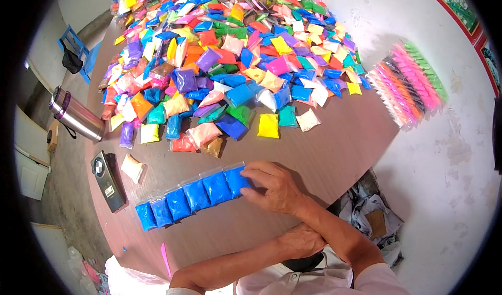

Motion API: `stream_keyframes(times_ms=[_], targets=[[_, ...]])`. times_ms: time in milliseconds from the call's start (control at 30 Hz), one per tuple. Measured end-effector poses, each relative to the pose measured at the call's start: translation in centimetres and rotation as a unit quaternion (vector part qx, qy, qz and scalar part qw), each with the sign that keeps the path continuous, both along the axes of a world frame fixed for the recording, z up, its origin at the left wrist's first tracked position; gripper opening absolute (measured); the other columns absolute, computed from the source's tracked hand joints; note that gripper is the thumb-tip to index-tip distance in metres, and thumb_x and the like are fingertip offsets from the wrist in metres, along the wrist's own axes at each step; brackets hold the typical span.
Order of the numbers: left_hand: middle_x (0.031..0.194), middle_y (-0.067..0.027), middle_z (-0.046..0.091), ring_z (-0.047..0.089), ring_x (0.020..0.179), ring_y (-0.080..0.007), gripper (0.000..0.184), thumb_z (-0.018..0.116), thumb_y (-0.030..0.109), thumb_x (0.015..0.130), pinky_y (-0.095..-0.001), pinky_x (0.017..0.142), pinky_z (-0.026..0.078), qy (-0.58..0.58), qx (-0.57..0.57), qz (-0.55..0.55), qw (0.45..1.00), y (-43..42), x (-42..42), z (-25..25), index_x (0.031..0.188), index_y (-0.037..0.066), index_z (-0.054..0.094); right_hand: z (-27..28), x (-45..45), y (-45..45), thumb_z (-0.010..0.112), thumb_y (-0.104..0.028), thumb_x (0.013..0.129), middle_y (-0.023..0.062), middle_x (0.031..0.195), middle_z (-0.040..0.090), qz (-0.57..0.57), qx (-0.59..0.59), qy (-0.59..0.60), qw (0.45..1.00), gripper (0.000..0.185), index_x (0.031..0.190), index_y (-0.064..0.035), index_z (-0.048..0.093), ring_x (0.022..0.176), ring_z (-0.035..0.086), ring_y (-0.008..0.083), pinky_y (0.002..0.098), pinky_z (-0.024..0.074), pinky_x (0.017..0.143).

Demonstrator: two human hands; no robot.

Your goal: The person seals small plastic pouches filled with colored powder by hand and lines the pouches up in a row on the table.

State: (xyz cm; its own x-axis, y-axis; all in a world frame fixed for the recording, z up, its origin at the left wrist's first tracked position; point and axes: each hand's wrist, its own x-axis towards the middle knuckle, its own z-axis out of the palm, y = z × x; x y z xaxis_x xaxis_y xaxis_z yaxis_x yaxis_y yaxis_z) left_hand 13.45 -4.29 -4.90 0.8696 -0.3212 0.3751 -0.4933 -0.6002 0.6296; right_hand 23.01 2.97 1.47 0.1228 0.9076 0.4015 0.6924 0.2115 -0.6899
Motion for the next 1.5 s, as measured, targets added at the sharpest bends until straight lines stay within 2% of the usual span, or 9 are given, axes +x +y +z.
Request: stream_keyframes(times_ms=[400,667,867,967,1300,1367,1500], targets=[[0.11,-0.0176,0.068,0.066,0.107,-0.0322,0.026,0.059,0.015,0.093,-0.0461,0.095,0.05,-0.011,-0.004,0.003,1.0,0.3,0.0,0.4,0.111,-0.001,0.067,-0.1,0.0,0.0,0.081,-0.017,0.082,0.0165,0.114,0.067,-0.002,-0.002,-0.004,1.0,0.035,0.109,0.001,0.07,0.1,0.068,0.0329,0.0406,0.0563,0.087],[0.101,-0.0157,0.07,0.068,0.098,-0.0312,0.022,0.06,0.014,0.092,-0.0442,0.089,0.052,-0.033,0.003,0.017,0.999,0.7,0.0,1.2,0.107,0.0,0.068,0.0,0.0,0.0,0.081,-0.018,0.082,0.0164,0.114,0.067,-0.003,-0.011,-0.006,1.0,0.035,0.11,0.001,0.07,0.1,0.069,0.0323,0.0404,0.0568,0.086],[0.104,-0.0166,0.069,0.067,0.1,-0.0328,0.022,0.059,0.015,0.093,-0.0457,0.091,0.051,0.017,-0.012,-0.007,1.0,0.0,0.1,-0.1,0.107,0.0,0.068,0.0,0.0,-0.1,0.081,-0.017,0.082,0.0163,0.114,0.067,-0.009,-0.007,-0.009,1.0,0.034,0.109,0.0007,0.07,0.1,0.069,0.0326,0.0405,0.057,0.086],[0.106,-0.0174,0.069,0.067,0.102,-0.0331,0.023,0.058,0.015,0.094,-0.0462,0.092,0.051,-0.013,-0.035,0.012,0.999,0.3,0.1,0.5,0.108,0.0,0.068,-0.1,-0.1,-0.1,0.083,-0.015,0.079,0.0154,0.114,0.069,-0.017,-0.004,-0.004,1.0,0.036,0.11,-0.0004,0.071,0.1,0.07,0.0319,0.0392,0.057,0.087],[0.108,-0.0184,0.069,0.067,0.104,-0.0335,0.025,0.055,0.015,0.095,-0.0456,0.095,0.05,0.009,-0.02,0.005,1.0,0.0,0.0,0.1,0.11,-0.001,0.067,0.0,-0.1,-0.1,0.083,-0.015,0.079,0.0157,0.114,0.069,-0.019,-0.006,0.001,1.0,0.036,0.11,-0.0005,0.072,0.1,0.07,0.0317,0.0389,0.0573,0.087],[0.107,-0.0184,0.069,0.067,0.104,-0.0336,0.025,0.055,0.015,0.095,-0.0453,0.094,0.05,0.005,-0.012,0.007,1.0,-0.2,0.0,-0.2,0.109,-0.001,0.068,-0.1,-0.1,-0.1,0.08,-0.017,0.083,0.017,0.114,0.067,-0.01,-0.004,0.002,1.0,0.034,0.109,0.001,0.07,0.1,0.068,0.0337,0.041,0.0566,0.087],[0.106,-0.0188,0.069,0.067,0.104,-0.0338,0.025,0.056,0.015,0.095,-0.0454,0.094,0.05,0.023,-0.02,0.001,1.0,0.1,0.0,0.2,0.109,-0.001,0.068,-0.1,-0.1,-0.1,0.08,-0.017,0.083,0.0175,0.113,0.067,-0.009,0.002,0.003,1.0,0.033,0.11,0.0009,0.07,0.1,0.069,0.033,0.0407,0.0568,0.086]])
